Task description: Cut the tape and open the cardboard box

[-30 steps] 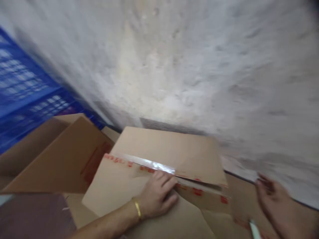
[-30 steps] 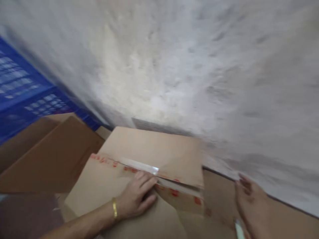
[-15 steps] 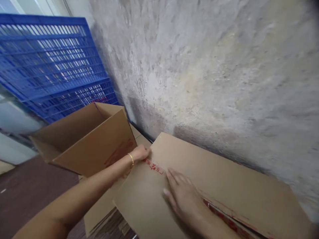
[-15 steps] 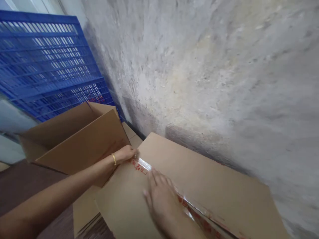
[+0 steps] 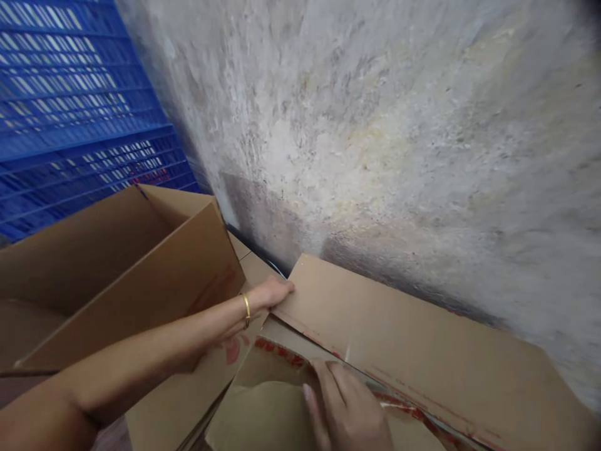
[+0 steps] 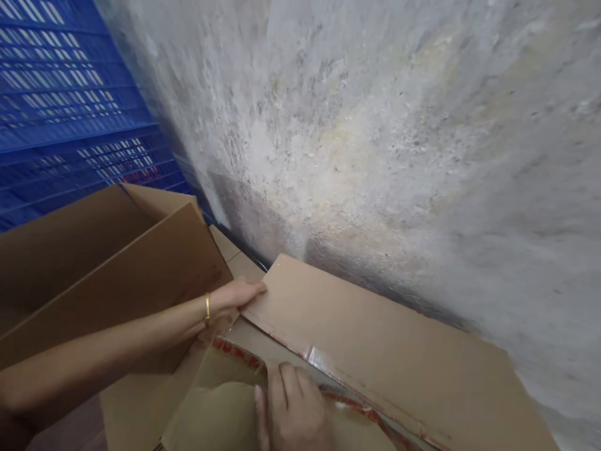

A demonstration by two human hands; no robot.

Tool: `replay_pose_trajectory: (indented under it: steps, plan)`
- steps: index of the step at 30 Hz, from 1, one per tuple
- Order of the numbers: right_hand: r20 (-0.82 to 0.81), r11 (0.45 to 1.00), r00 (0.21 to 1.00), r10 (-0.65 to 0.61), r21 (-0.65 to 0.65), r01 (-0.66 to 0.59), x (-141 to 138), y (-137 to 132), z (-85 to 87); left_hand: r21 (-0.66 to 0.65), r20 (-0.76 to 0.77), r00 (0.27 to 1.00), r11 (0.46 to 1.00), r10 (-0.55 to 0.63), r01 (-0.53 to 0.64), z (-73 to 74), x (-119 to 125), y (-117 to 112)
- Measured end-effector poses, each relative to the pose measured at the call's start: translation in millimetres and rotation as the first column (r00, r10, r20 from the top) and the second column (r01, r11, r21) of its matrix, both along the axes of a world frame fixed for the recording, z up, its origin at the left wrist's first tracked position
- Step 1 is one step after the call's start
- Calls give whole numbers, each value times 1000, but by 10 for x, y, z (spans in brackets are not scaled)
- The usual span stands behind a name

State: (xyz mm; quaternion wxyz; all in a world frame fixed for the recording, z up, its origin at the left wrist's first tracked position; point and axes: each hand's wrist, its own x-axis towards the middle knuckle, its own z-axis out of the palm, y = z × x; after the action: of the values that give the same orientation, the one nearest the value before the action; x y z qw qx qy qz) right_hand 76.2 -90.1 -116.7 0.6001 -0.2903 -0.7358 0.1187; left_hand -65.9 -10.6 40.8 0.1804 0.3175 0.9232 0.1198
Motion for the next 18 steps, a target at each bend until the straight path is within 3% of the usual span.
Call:
replay_pose_trajectory:
  steps: [4,8,10,14,18]
  plan:
    - [18,999,999,-28,42,27,-64,23,-67,25,176,982,998,-65,62,-24,-18,17]
    - [43,999,998,-46,13,45,-120,98,-55,123,366,930,990,12,-61,-15,-33,62]
    - [38,1000,999,-27,0,27,-117,172,-29,167,385,923,981,26,-97,-5,-15,121]
    - [109,988,985,135,-87,-126,-35,454,64,174,385,922,978,39,-114,27,70,250]
    - [245,964,966,87,-266,-20,-60,795,199,167,345,938,986,-36,-24,67,188,327]
